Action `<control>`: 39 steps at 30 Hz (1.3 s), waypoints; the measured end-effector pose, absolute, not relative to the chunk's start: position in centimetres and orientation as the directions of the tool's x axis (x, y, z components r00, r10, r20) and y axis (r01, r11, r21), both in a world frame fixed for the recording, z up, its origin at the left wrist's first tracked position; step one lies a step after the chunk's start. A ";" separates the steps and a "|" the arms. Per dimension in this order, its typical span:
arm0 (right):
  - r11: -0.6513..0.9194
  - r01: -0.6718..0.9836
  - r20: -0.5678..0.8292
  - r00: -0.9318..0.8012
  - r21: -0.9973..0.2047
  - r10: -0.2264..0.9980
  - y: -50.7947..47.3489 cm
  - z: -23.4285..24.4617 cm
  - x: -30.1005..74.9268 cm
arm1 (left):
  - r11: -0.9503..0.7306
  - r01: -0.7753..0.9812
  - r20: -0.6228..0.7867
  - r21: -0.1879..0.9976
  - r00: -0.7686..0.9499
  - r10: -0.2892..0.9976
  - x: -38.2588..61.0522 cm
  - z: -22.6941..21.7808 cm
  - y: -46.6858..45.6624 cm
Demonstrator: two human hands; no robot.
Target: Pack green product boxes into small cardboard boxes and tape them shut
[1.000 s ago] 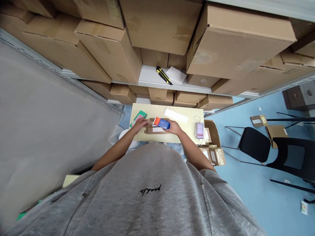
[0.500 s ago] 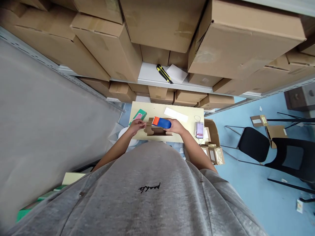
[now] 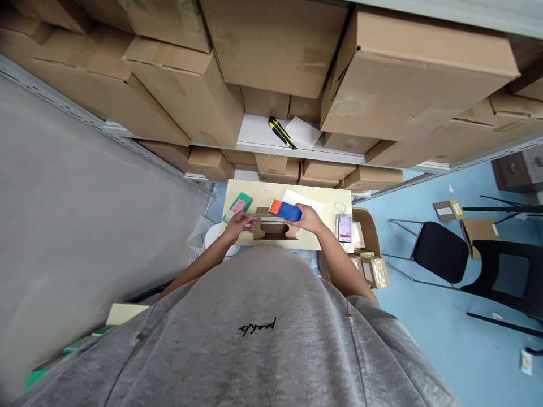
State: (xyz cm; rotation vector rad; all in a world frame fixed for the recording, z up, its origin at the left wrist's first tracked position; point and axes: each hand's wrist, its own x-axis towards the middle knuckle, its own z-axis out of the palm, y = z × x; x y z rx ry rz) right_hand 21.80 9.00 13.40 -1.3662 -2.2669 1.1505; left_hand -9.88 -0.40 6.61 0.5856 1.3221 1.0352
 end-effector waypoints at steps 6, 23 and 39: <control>0.286 0.618 -0.141 -0.548 -0.732 0.824 9.1 14.1 21.7 | 0.469 -0.272 -0.503 0.840 -0.068 0.862 -9.6 7.4 -0.3; -0.030 0.475 -0.273 -0.451 -0.879 0.849 9.7 16.2 26.0 | 0.518 -0.353 -0.586 0.779 -0.116 0.802 -13.1 6.9 -0.9; -0.331 0.293 -0.433 -0.428 -0.897 0.794 8.6 14.5 27.9 | 0.493 -0.383 -0.507 0.781 0.074 0.859 -9.5 3.7 -1.4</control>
